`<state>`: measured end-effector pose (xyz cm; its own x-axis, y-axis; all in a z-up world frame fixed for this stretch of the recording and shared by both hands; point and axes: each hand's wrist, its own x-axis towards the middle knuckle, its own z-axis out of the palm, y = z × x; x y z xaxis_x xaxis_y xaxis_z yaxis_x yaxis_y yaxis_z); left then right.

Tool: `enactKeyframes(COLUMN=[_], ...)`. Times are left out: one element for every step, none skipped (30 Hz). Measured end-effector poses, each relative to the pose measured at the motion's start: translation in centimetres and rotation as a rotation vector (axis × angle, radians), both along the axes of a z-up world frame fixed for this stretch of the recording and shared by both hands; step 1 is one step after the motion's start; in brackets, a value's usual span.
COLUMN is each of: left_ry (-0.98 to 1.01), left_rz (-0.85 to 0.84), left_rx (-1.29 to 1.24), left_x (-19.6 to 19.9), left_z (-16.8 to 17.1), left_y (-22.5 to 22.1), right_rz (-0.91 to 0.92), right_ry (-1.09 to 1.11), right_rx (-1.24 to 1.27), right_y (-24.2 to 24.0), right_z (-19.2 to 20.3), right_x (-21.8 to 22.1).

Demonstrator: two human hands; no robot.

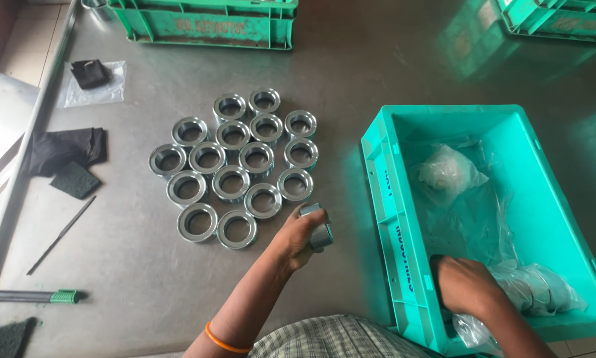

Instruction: Taking metal rings from a plastic crate, wiping them with a plastic sheet, and arranging them on a table for inspection.

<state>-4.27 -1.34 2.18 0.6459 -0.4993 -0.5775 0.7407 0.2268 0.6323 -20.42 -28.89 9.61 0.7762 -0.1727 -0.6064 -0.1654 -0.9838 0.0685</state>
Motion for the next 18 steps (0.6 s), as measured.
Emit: enactKeyframes(left_ry=[-0.020,-0.041,-0.048,-0.006,0.036,0.033,0.026,0.021,0.020,-0.029,-0.078,-0.079,-0.383,-0.683,-0.682,-0.973,-1.261,-1.259], left_rz=[-0.040,-0.081,-0.088,-0.045,-0.002,-0.012,0.011,0.035,0.026,0.092,0.158,0.155,0.146,0.141,0.143,0.092,0.033,0.036], left_rx=[0.036,0.073,0.074,-0.015,-0.103,-0.099,-0.043,0.012,0.014,0.036,0.058,0.058,0.224,0.392,0.394,0.592,0.792,0.794], left_x=[0.1,0.3,0.4,0.4,0.4,0.3,0.3,0.2,0.1,0.1,0.2,0.2,0.1,0.0,-0.1,0.1,0.3,0.4], left_z=[-0.1,-0.2,-0.8,-1.5,-2.1,-2.6,-3.2,-3.9,-4.4,-4.9,-5.5,-5.0,-4.5,-4.1,-3.0,-2.0,-0.9,-0.4], left_y=[-0.4,-0.7,-0.9,-1.0,-1.1,-1.2,-1.2,-1.3,-1.2,-1.2,-1.2,-1.0,-0.8,-0.4,-0.2,0.1,0.3,0.3], right_rz=[-0.005,-0.011,-0.018,-0.011,-0.003,-0.013,-0.025,-0.037,-0.046,-0.076,-0.106,-0.109,-0.075,-0.035,-0.032,0.041,0.114,0.119], right_ry=[-0.005,-0.012,-0.019,-0.007,0.005,0.002,-0.007,-0.013,-0.013,-0.006,0.002,0.001,0.007,0.015,0.016,0.002,-0.013,-0.012], right_rx=[-0.006,-0.011,-0.011,-0.026,-0.041,-0.037,-0.034,-0.032,-0.030,-0.023,-0.016,-0.016,0.000,0.017,0.019,0.032,0.044,0.044], right_y=[0.0,0.0,-0.1,-0.2,-0.2,0.1,0.4,0.6,1.0,1.4,1.8,1.6,1.4,1.3,0.9,0.5,0.1,0.2], right_z=[-0.1,-0.2,-0.3,-0.5,-0.7,-0.4,-0.2,0.2,0.6,1.2,1.7,1.5,1.3,1.1,0.6,0.0,-0.5,-0.2], right_x=[-0.1,-0.2,-0.1,-0.2,-0.3,-0.2,-0.2,-0.2,-0.2,0.0,0.1,0.1,0.1,0.2,-0.1,-0.1,0.0,0.1])
